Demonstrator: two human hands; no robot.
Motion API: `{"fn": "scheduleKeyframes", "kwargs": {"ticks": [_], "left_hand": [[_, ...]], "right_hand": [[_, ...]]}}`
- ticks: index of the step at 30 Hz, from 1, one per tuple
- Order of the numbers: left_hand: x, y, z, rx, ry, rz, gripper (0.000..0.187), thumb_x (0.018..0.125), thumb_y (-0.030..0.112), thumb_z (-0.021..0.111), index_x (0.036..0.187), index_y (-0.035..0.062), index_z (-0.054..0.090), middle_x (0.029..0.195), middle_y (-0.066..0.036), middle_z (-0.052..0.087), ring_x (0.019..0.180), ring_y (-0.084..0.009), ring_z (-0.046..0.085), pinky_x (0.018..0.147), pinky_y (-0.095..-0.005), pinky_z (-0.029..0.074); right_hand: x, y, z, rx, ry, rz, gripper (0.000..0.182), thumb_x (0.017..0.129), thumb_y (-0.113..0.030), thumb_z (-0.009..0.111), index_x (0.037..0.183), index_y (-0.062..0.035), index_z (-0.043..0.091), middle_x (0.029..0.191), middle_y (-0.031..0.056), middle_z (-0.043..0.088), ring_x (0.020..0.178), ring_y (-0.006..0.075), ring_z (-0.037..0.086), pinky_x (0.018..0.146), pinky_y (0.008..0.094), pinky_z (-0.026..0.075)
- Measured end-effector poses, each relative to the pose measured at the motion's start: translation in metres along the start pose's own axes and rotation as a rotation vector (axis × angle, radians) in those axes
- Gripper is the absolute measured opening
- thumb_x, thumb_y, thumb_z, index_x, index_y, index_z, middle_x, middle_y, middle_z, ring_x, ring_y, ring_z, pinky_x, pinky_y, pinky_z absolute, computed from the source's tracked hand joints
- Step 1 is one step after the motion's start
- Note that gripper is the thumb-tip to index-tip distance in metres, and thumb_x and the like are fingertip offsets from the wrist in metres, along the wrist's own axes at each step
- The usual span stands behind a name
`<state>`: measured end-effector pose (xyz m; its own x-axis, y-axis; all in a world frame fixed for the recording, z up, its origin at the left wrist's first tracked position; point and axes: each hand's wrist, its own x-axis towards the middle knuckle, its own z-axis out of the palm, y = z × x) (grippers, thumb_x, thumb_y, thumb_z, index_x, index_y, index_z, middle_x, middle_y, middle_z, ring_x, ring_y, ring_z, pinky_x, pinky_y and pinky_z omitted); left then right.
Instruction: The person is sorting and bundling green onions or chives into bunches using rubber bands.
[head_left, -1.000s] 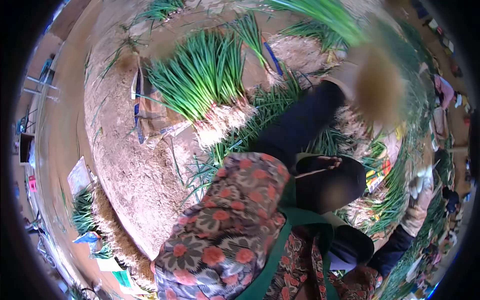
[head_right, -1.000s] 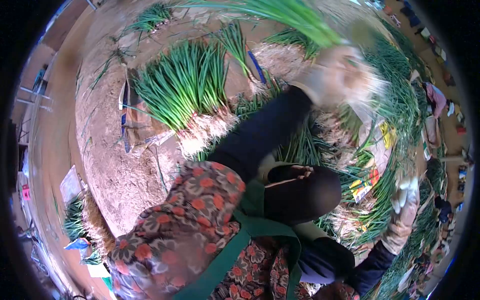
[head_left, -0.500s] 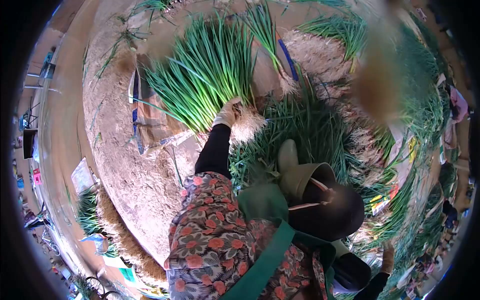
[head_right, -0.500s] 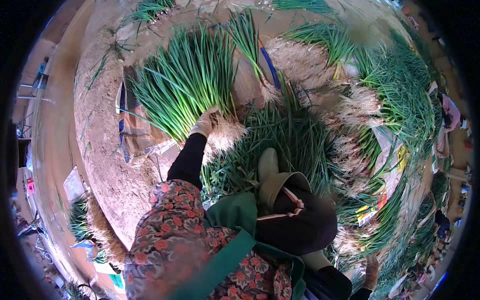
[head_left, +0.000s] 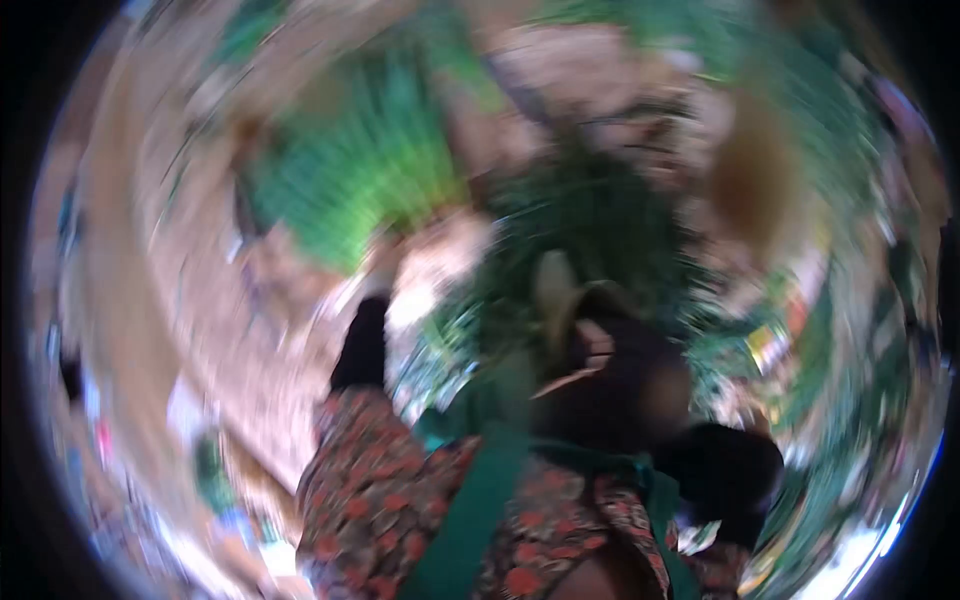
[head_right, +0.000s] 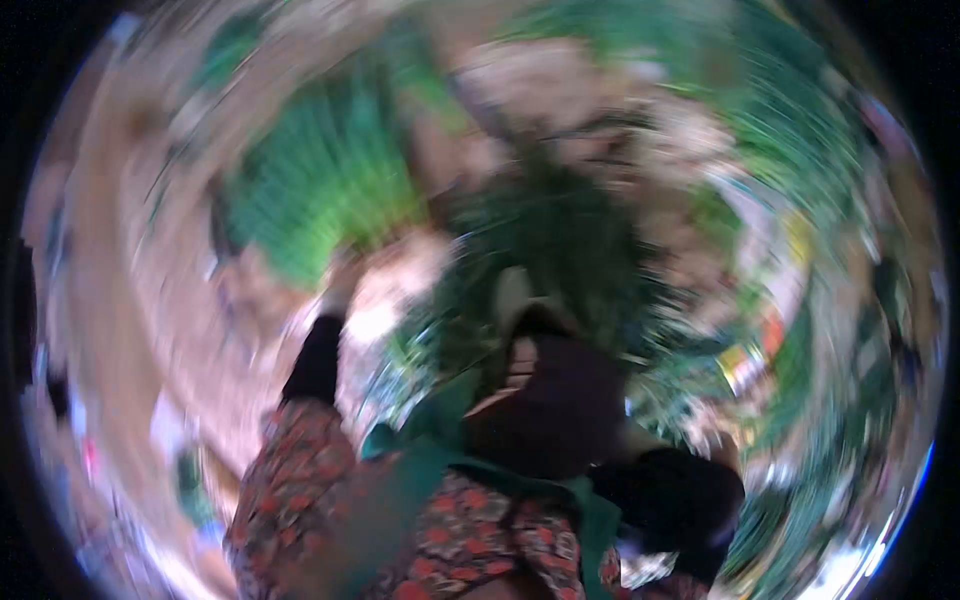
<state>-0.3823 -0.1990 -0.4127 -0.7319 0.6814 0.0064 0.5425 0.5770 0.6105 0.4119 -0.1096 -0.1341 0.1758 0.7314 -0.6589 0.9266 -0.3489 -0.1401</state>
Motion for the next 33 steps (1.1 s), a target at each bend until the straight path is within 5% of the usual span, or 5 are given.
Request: {"fn": "scheduleKeyframes", "kwargs": {"ticks": [16,21,24,32,33], "left_hand": [[-0.117,0.392,0.111,-0.117,-1.009,0.846,0.022,0.084,0.022,0.060,0.100,0.0081,0.059,0.088,-0.005,0.060,0.076,-0.0138,0.057,0.073,-0.0247,0.047],[-0.103,0.404,0.098,-0.044,-1.060,0.719,0.019,0.085,0.022,0.058,0.097,0.0080,0.058,0.085,-0.004,0.058,0.073,-0.0128,0.055,0.072,-0.0250,0.047],[-0.064,0.395,0.078,-0.034,-1.051,0.558,0.017,0.086,0.022,0.058,0.096,0.0080,0.058,0.084,-0.003,0.057,0.072,-0.0122,0.054,0.071,-0.0252,0.046],[0.016,0.378,-0.079,-0.108,-1.026,0.161,0.015,0.089,0.023,0.056,0.091,0.0079,0.056,0.080,0.000,0.054,0.067,-0.0106,0.051,0.069,-0.0258,0.046],[0.023,0.386,-0.077,-0.174,-1.085,0.139,0.015,0.089,0.023,0.055,0.090,0.0079,0.056,0.079,0.000,0.053,0.067,-0.0104,0.050,0.069,-0.0259,0.046]], "right_hand": [[-0.081,0.008,0.176,0.045,-0.117,0.068,0.027,0.083,-0.018,0.048,0.097,-0.0017,0.065,0.096,0.0142,0.065,0.088,0.0312,0.062,0.075,0.0415,0.048],[0.056,0.015,0.216,-0.456,0.692,-0.499,0.014,0.081,-0.012,0.050,0.086,-0.0027,0.059,0.083,0.0072,0.063,0.081,0.0208,0.063,0.071,0.0324,0.050],[0.046,-0.029,0.191,0.319,0.482,-0.351,0.030,0.088,-0.022,0.047,0.110,-0.0034,0.054,0.107,0.0162,0.059,0.101,0.0295,0.056,0.088,0.0386,0.044],[0.029,0.025,0.172,0.382,-0.862,-0.075,0.039,0.086,-0.041,0.054,0.092,-0.0039,0.065,0.098,0.0152,0.063,0.092,0.0300,0.058,0.074,0.0409,0.045],[0.048,0.030,0.146,0.341,-0.585,-0.210,0.037,0.087,-0.038,0.053,0.100,-0.0047,0.062,0.099,0.0140,0.064,0.095,0.0283,0.059,0.077,0.0389,0.046]]}}
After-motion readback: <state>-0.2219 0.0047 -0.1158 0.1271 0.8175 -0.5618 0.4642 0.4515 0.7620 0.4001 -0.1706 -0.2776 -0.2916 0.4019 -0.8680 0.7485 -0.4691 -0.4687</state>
